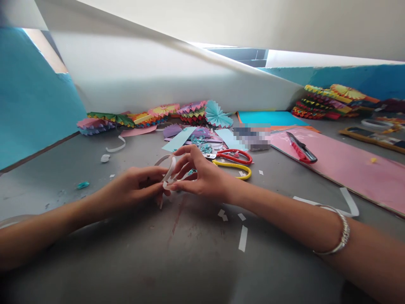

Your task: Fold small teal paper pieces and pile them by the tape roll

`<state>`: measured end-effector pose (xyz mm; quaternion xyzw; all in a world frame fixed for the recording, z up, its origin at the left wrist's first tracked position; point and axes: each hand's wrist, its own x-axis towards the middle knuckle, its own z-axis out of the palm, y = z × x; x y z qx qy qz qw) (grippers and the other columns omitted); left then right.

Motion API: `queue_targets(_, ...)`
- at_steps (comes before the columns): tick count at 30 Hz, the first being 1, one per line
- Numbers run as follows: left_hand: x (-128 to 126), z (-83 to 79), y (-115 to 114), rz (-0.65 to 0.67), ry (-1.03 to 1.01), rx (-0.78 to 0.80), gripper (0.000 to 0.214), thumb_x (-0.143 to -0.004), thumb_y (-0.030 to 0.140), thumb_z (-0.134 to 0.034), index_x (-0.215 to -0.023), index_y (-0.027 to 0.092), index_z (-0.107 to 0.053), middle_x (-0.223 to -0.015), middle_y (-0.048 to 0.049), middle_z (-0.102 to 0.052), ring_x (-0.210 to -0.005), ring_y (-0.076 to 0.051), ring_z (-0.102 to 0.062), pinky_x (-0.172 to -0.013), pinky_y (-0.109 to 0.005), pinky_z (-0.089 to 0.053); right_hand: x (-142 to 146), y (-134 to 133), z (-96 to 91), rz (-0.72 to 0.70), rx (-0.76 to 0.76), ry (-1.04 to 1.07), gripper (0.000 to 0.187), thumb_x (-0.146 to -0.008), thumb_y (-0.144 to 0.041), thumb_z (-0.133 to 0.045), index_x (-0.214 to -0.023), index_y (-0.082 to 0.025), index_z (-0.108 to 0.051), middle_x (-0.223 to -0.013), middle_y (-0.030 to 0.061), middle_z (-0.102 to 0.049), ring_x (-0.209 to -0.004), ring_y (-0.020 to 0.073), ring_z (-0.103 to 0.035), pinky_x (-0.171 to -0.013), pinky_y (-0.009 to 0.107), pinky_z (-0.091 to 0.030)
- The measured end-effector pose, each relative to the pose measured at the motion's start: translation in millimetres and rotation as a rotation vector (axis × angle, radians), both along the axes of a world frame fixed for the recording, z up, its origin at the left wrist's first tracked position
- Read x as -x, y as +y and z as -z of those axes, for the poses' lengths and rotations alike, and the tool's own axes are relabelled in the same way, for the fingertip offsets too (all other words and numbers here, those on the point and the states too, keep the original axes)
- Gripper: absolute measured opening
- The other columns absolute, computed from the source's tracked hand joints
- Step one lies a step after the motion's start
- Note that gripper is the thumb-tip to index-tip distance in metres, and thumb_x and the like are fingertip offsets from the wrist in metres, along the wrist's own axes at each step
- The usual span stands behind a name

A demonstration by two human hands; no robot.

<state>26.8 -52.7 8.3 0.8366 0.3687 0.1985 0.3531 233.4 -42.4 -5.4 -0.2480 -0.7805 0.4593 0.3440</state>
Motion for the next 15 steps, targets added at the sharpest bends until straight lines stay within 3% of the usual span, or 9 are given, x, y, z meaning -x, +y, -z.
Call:
queue_targets(4, 1.0, 4.2, -0.6, 0.019, 0.009, 0.013, 0.018, -0.090, 0.029, -0.043, -0.096, 0.017, -0.055, -0.075, 0.0014, -0.063, -0.059, -0.009, -0.059, -0.060, -0.022, -0.045, -2.5, -3.7, -5.8, -0.007, -0.087, -0.138, 0.028, -0.086, -0.023, -0.052, -0.110, -0.022, -0.038, -0.101, 0.0035, -0.053, -0.096, 0.0133, -0.054, -0.084, 0.033, -0.047)
queue_targets(8, 1.5, 6.9, -0.8, 0.029, 0.116, -0.196, 0.019, -0.089, 0.027, -0.045, -0.103, 0.019, -0.055, -0.074, 0.0015, -0.060, -0.064, -0.011, -0.055, -0.059, -0.022, -0.042, -1.6, -7.3, -9.0, 0.118, -0.288, -0.269, 0.024, -0.087, -0.032, -0.051, -0.105, -0.018, -0.042, -0.095, 0.0046, -0.055, -0.087, 0.0142, -0.055, -0.077, 0.031, -0.047)
queue_targets(12, -0.9, 7.5, -3.3, 0.000, 0.193, -0.431, 0.015, -0.088, 0.020, -0.041, -0.092, 0.017, -0.055, -0.067, 0.0017, -0.058, -0.055, -0.011, -0.052, -0.054, -0.021, -0.038, 4.7, -9.1, -8.7, 0.279, -0.812, -0.534, 0.032, -0.087, -0.045, -0.046, -0.095, -0.014, -0.049, -0.088, 0.0073, -0.056, -0.081, 0.0189, -0.053, -0.067, 0.033, -0.043)
queue_targets(15, -4.1, 8.4, -6.4, -0.029, 0.249, -0.580, 0.013, -0.086, 0.019, -0.040, -0.082, 0.017, -0.052, -0.060, 0.0015, -0.055, -0.049, -0.012, -0.049, -0.048, -0.022, -0.034, 7.8, -7.0, -7.2, 0.295, -1.165, -0.653, 0.029, -0.092, -0.039, -0.038, -0.089, -0.015, -0.053, -0.085, 0.0079, -0.057, -0.080, 0.0209, -0.051, -0.063, 0.032, -0.039)
